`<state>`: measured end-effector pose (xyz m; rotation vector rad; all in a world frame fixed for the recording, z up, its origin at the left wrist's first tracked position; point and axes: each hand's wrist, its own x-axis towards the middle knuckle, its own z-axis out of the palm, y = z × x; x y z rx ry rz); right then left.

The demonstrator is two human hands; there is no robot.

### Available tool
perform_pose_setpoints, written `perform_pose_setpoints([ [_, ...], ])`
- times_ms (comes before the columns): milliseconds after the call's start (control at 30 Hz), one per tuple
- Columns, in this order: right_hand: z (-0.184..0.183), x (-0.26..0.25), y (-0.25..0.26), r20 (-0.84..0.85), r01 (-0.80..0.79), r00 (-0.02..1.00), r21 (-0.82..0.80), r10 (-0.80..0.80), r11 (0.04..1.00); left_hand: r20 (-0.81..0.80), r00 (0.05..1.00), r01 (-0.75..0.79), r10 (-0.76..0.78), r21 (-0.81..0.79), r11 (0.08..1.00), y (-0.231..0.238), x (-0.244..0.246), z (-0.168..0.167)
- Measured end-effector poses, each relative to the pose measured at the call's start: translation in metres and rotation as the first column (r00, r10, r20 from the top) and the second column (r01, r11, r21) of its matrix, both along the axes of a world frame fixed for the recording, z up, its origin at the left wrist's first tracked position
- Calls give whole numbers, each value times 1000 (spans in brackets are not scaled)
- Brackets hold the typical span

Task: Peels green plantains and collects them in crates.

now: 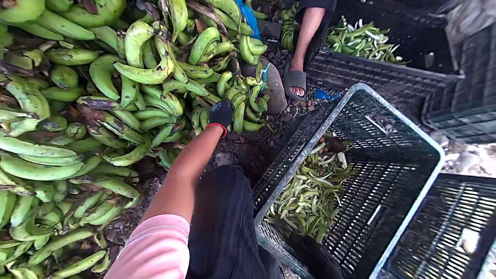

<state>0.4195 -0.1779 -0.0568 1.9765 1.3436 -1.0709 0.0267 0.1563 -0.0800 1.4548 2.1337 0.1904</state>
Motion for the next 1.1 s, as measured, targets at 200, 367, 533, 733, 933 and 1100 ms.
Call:
perform_pose_setpoints([
  [200,-6,-13,13,-33,-6,999,-15,6,1000,413,874,177,-256,219,959,-5,14,90],
  [367,-19,-15,25,-79,-14,997,-59,9,998,446,367,574,-817,582,576,-43,41,199],
  [533,-22,-11,31,-102,14,994,-107,-25,994,396,318,645,-862,576,502,-35,35,203],
  [733,-19,-21,36,-32,19,999,-180,-26,983,-384,564,776,-731,-57,628,41,56,49],
  [933,-22,-26,37,-2,93,995,-227,-96,969,-410,481,816,-775,-114,567,81,92,-45],
  [1100,-11,-32,51,-31,91,994,-280,-103,956,-225,650,722,-726,-118,682,126,110,-57],
])
